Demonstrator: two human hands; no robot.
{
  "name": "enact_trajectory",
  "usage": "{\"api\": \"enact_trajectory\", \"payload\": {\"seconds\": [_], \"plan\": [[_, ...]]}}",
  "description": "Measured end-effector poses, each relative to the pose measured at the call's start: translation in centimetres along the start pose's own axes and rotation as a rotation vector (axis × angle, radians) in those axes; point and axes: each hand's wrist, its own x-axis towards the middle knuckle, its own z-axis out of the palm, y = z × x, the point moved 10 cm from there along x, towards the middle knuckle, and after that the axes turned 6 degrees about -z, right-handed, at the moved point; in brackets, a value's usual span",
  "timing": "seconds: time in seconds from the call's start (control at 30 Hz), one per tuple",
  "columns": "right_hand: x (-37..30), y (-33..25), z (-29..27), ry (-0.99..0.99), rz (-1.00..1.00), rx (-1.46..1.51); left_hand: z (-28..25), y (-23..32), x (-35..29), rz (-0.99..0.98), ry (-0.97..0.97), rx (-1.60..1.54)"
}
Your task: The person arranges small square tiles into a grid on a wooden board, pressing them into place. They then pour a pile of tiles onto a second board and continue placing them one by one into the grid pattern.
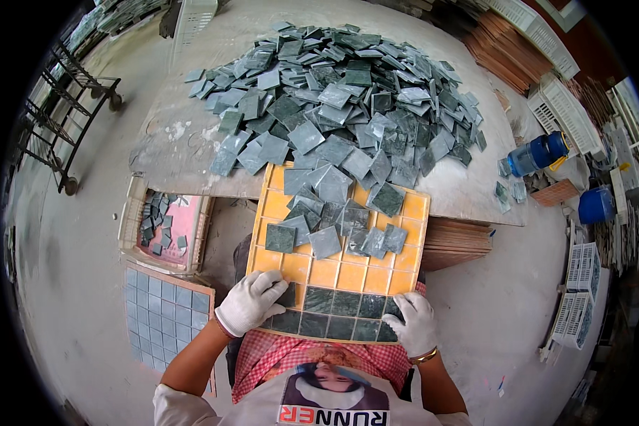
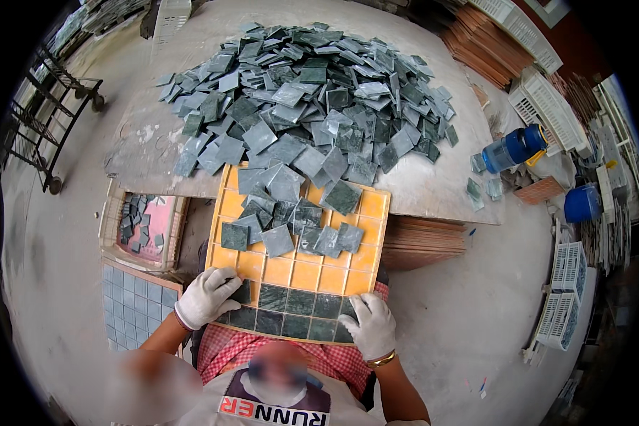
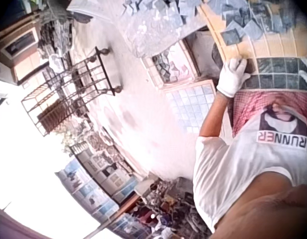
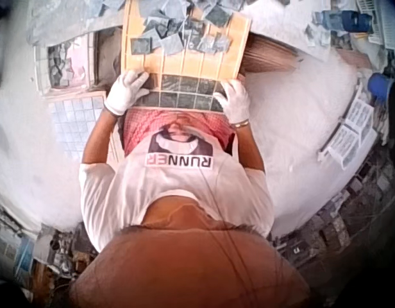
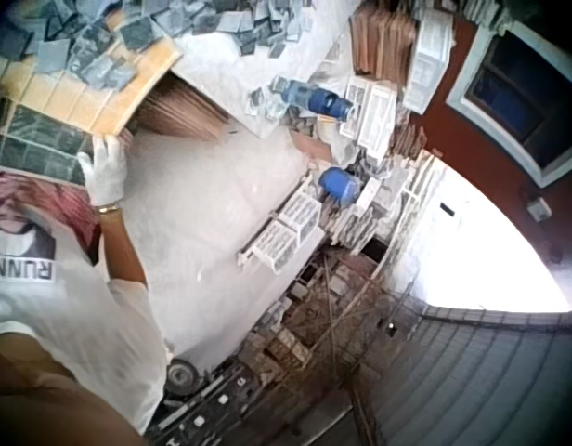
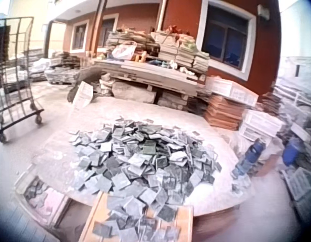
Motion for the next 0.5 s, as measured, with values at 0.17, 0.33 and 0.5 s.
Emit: {"api": "enact_trajectory", "payload": {"seconds": [0.17,0.33,0.5], "plan": [[0.1,-0.4,-0.3,-0.051,0.060,0.040,1.4,0.5,0.0,0.006,0.022,-0.038],[1.6,-0.5,-1.7,-0.044,0.114,0.075,1.4,0.6,0.4,-0.006,-0.019,-0.019],[6.6,-0.2,-2.2,0.140,0.040,0.093,1.1,0.7,0.4,-0.003,0.036,-0.038]]}}
